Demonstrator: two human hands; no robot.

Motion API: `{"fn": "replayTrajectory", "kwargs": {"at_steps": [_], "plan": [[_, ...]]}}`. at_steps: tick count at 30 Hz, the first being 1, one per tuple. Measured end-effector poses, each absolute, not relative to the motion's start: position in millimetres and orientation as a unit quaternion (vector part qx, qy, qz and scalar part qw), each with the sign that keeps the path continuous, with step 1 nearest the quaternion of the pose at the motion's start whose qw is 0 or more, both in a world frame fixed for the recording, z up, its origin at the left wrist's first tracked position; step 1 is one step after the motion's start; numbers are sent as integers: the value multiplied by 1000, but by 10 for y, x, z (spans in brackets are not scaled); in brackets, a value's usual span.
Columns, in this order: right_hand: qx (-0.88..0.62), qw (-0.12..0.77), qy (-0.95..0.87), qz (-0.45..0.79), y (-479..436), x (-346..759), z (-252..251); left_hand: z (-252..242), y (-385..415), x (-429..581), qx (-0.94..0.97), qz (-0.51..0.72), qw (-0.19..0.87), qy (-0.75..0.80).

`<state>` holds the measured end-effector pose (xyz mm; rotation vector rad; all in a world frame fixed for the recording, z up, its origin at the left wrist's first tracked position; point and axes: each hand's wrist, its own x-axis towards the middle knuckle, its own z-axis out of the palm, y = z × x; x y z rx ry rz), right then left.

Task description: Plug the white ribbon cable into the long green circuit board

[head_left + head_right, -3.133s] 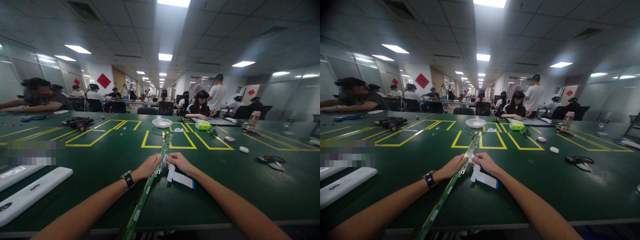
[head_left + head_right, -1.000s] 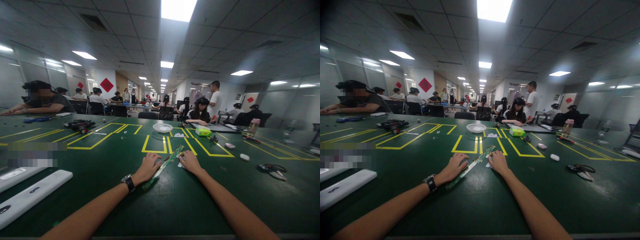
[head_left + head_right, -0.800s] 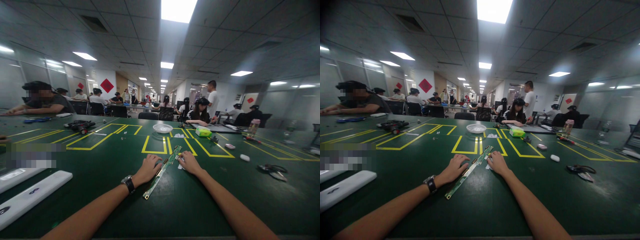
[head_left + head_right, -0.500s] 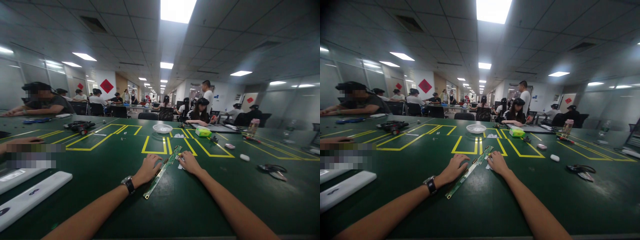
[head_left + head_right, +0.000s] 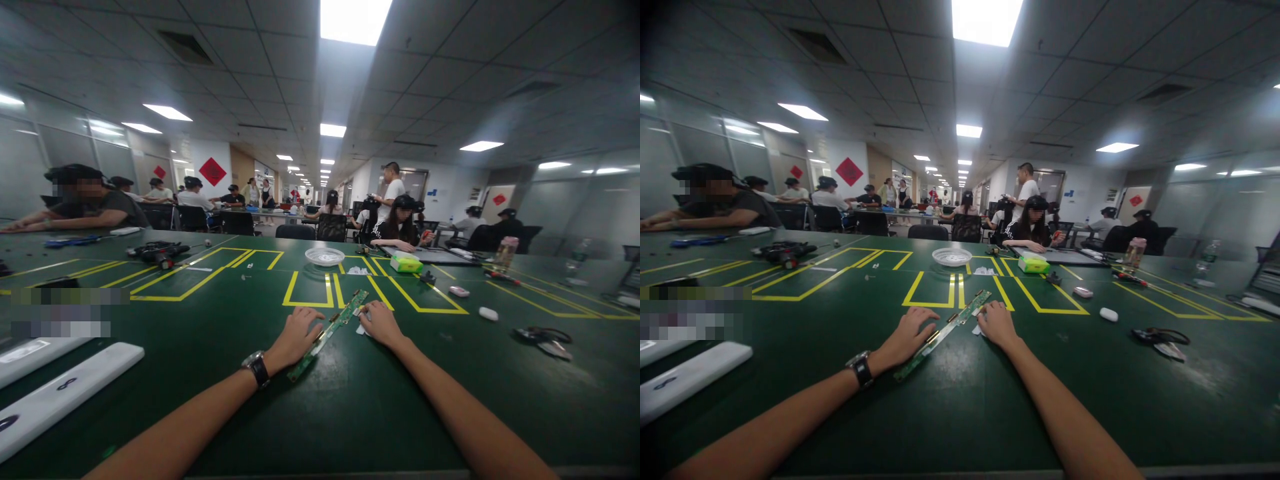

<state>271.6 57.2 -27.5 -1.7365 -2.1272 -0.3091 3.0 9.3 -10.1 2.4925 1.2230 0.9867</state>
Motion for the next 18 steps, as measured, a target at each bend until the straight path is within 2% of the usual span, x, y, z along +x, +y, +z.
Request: {"fn": "replayTrajectory", "kwargs": {"at_steps": [18], "plan": [[-605,191,-767,-98,568,2714,-264,-101,89,30,848,321,105,409]]}}
